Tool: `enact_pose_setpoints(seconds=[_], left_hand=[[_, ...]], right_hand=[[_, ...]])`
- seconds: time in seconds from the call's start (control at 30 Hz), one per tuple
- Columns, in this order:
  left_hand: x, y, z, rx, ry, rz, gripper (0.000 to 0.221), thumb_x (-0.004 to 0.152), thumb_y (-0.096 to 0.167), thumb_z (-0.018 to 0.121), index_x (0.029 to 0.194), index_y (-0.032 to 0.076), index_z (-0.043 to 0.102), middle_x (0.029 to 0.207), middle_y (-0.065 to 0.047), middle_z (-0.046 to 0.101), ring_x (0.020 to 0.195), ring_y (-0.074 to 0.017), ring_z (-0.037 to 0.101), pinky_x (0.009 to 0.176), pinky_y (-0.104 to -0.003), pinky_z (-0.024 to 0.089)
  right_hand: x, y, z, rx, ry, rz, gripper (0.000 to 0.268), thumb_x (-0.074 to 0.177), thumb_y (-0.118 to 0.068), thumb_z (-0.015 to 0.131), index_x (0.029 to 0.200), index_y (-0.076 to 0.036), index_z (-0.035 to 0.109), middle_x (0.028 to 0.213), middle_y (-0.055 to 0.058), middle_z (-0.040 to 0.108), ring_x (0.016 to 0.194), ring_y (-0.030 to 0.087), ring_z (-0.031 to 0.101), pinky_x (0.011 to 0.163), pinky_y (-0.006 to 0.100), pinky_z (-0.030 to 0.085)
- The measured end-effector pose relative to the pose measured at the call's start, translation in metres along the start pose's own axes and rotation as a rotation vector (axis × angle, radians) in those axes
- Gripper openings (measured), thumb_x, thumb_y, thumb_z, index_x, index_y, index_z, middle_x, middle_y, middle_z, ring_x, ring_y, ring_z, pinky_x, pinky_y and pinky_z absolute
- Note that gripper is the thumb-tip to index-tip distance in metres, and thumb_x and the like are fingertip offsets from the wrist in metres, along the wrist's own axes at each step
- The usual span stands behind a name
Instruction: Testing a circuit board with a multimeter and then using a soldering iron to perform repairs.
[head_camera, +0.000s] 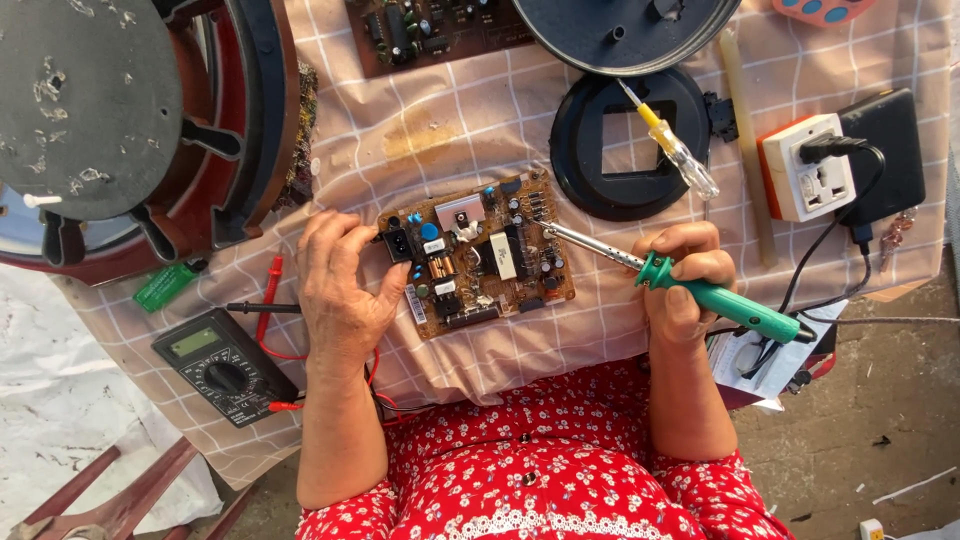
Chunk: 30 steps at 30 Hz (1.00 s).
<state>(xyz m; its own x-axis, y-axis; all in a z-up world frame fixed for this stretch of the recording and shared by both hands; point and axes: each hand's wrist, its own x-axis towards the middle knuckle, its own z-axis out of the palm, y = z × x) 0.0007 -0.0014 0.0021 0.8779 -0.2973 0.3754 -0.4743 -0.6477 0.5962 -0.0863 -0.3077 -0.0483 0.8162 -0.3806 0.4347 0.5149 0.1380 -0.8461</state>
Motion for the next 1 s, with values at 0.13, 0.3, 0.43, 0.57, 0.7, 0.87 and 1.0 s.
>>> enact_pose_setpoints(seconds=[0.13, 0.3, 0.43, 0.57, 0.7, 0.87, 1.0], left_hand=[[0.001, 0.001, -0.001, 0.002, -0.007, 0.006, 0.035, 0.080, 0.032, 0.063, 0.096, 0.003, 0.056, 0.098, -0.013, 0.050, 0.101, -0.0362, 0.048, 0.088, -0.045, 0.038], [0.000, -0.001, 0.000, 0.008, -0.011, 0.008, 0.035, 0.080, 0.032, 0.063, 0.096, 0.003, 0.056, 0.098, -0.013, 0.050, 0.101, -0.0358, 0.048, 0.089, -0.045, 0.038], [0.001, 0.000, -0.001, -0.003, -0.002, 0.004, 0.035, 0.080, 0.033, 0.063, 0.097, 0.003, 0.056, 0.098, -0.013, 0.050, 0.101, -0.0356, 0.048, 0.089, -0.045, 0.038], [0.001, 0.001, 0.000, -0.010, -0.003, -0.001, 0.035, 0.080, 0.032, 0.063, 0.097, 0.002, 0.056, 0.098, -0.013, 0.050, 0.101, -0.0366, 0.048, 0.088, -0.046, 0.038], [0.002, 0.001, -0.001, -0.007, -0.009, 0.001, 0.035, 0.080, 0.032, 0.063, 0.097, 0.002, 0.056, 0.098, -0.013, 0.050, 0.101, -0.0360, 0.048, 0.088, -0.046, 0.038], [0.001, 0.001, 0.000, 0.004, -0.007, 0.014, 0.035, 0.081, 0.032, 0.063, 0.097, 0.002, 0.055, 0.098, -0.013, 0.050, 0.101, -0.0359, 0.048, 0.088, -0.046, 0.039], [0.002, 0.003, -0.001, 0.005, 0.001, 0.021, 0.035, 0.081, 0.032, 0.063, 0.097, 0.002, 0.056, 0.098, -0.013, 0.050, 0.101, -0.0370, 0.048, 0.088, -0.046, 0.038]], right_hand=[[-0.002, 0.000, -0.002, -0.010, -0.018, -0.019, 0.023, 0.073, -0.022, 0.056, 0.068, -0.009, 0.036, 0.079, 0.020, 0.042, 0.060, 0.034, 0.057, 0.053, 0.032, 0.046], [-0.004, 0.001, -0.005, 0.008, -0.037, -0.013, 0.022, 0.074, -0.021, 0.054, 0.068, -0.010, 0.036, 0.079, 0.019, 0.042, 0.059, 0.033, 0.057, 0.051, 0.031, 0.046], [-0.002, 0.001, 0.000, -0.005, -0.068, -0.034, 0.021, 0.075, -0.021, 0.054, 0.069, -0.010, 0.038, 0.081, 0.019, 0.042, 0.060, 0.033, 0.056, 0.054, 0.031, 0.046], [-0.001, 0.001, 0.002, -0.001, -0.089, -0.040, 0.021, 0.075, -0.021, 0.055, 0.068, -0.009, 0.039, 0.081, 0.019, 0.041, 0.058, 0.032, 0.055, 0.053, 0.032, 0.045], [-0.004, -0.001, 0.002, -0.025, -0.105, -0.058, 0.021, 0.074, -0.020, 0.056, 0.067, -0.008, 0.040, 0.081, 0.021, 0.041, 0.058, 0.033, 0.054, 0.053, 0.033, 0.045], [0.001, -0.002, 0.006, -0.058, -0.007, -0.064, 0.024, 0.073, -0.023, 0.056, 0.064, -0.009, 0.039, 0.078, 0.019, 0.044, 0.055, 0.030, 0.055, 0.048, 0.029, 0.044], [0.007, -0.012, 0.001, -0.012, 0.099, -0.048, 0.025, 0.076, -0.029, 0.051, 0.067, -0.012, 0.035, 0.075, 0.014, 0.040, 0.051, 0.023, 0.052, 0.041, 0.022, 0.042]])
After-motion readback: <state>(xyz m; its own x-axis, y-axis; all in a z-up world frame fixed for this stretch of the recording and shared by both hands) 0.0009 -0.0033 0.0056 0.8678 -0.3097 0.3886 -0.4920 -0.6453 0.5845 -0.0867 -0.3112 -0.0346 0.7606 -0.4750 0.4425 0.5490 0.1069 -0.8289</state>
